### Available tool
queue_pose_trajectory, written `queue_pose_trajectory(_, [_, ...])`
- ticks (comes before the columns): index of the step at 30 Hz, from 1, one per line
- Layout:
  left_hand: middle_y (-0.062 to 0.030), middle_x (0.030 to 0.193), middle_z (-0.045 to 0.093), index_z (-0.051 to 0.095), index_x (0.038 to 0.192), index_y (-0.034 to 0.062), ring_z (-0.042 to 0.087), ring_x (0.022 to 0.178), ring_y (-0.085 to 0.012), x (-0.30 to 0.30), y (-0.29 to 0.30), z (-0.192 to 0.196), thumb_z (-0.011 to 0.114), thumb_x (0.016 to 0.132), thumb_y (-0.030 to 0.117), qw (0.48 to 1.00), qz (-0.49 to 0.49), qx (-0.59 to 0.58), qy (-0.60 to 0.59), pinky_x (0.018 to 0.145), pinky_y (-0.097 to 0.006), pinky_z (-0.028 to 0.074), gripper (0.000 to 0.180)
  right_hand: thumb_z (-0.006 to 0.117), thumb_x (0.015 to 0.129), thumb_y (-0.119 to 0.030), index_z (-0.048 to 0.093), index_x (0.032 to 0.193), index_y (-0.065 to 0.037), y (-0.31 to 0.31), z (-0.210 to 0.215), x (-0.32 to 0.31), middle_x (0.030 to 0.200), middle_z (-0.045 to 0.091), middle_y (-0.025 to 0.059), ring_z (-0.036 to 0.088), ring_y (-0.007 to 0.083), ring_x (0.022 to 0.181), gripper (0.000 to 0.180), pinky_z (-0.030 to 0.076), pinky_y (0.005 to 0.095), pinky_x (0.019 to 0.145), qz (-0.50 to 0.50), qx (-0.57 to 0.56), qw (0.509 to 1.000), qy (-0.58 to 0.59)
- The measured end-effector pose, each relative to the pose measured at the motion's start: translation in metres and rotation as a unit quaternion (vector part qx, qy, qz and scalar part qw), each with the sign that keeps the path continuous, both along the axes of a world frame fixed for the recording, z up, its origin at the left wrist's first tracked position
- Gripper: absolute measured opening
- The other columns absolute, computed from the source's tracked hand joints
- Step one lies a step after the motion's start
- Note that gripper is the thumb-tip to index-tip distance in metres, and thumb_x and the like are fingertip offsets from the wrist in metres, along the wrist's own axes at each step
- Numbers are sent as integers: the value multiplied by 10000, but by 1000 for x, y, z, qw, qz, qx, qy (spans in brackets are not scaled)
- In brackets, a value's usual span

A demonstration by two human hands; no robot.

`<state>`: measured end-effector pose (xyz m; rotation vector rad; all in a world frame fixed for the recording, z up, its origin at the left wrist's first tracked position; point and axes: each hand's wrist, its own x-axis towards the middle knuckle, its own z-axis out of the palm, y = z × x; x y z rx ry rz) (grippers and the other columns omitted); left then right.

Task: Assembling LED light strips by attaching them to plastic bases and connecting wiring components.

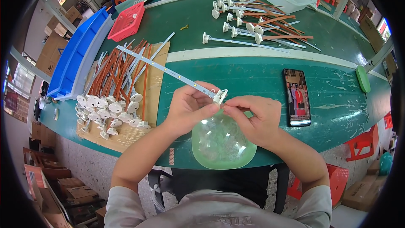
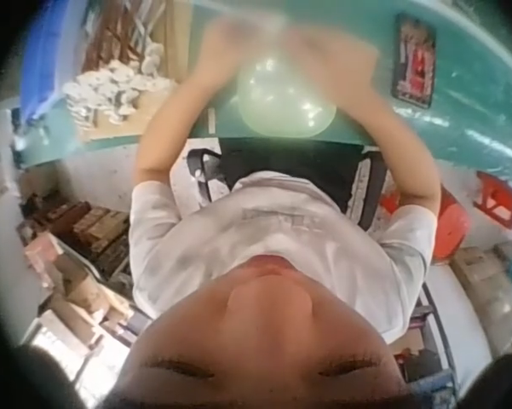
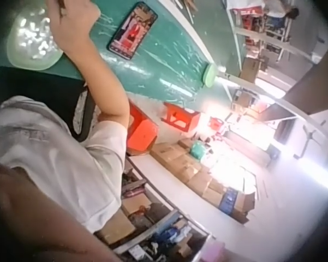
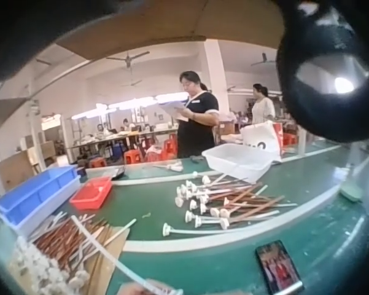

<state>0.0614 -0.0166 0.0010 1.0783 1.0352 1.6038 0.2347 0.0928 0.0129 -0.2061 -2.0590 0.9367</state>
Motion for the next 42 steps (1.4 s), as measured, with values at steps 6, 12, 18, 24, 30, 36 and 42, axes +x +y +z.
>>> queue_pose_trajectory(6, [-113,1072,677,575,1173,-10,664,980,-178,2,0,-1,726,839,9,1000,10,15,9,861,-324,536,367,744,789,-18,713,862,-3,-1,-1,-1,777,722,107,718,188,653,80,554,244,575,-9,25,1000,3])
queue_pose_trajectory(12, [-112,1065,679,579,1168,-11,667,977,-179,0,0,-2,729,837,11,1000,16,0,23,863,-324,535,364,750,776,-32,710,859,-23,0,-2,-3,776,713,101,705,206,649,93,542,259,577,-6,57,998,2])
queue_pose_trajectory(18, [-119,1090,671,565,1170,-11,665,990,-188,-1,1,-1,709,857,17,1000,17,5,-3,879,-336,534,346,732,782,-17,708,889,-31,0,-2,-5,809,715,100,704,228,696,110,548,273,619,9,68,997,20])
queue_pose_trajectory(24, [-128,1116,662,561,1168,-10,658,1027,-205,-1,0,1,702,863,26,1000,-10,6,-23,897,-347,533,338,722,785,6,706,938,-21,6,-1,-3,849,720,111,712,228,732,157,555,277,657,42,46,998,8])
queue_pose_trajectory(30, [-125,1123,657,562,1167,-9,655,1038,-207,-2,0,1,706,846,2,999,-18,33,-39,912,-358,531,352,740,786,6,704,941,0,1,2,-2,879,727,111,712,180,762,159,559,261,679,54,-119,991,2])
queue_pose_trajectory(36, [-131,1115,661,576,1157,-2,650,1022,-201,2,-3,3,794,799,168,1000,3,4,-18,930,-345,507,452,749,781,-3,705,912,5,2,2,0,836,720,114,688,166,700,139,541,252,642,61,-77,995,10])
queue_pose_trajectory(42, [-147,1111,665,575,1160,-11,653,1027,-211,4,-4,6,792,797,138,1000,24,7,10,933,-358,511,448,750,770,-20,714,876,-28,-2,0,-2,773,705,94,657,173,592,112,506,259,542,35,-18,999,32])
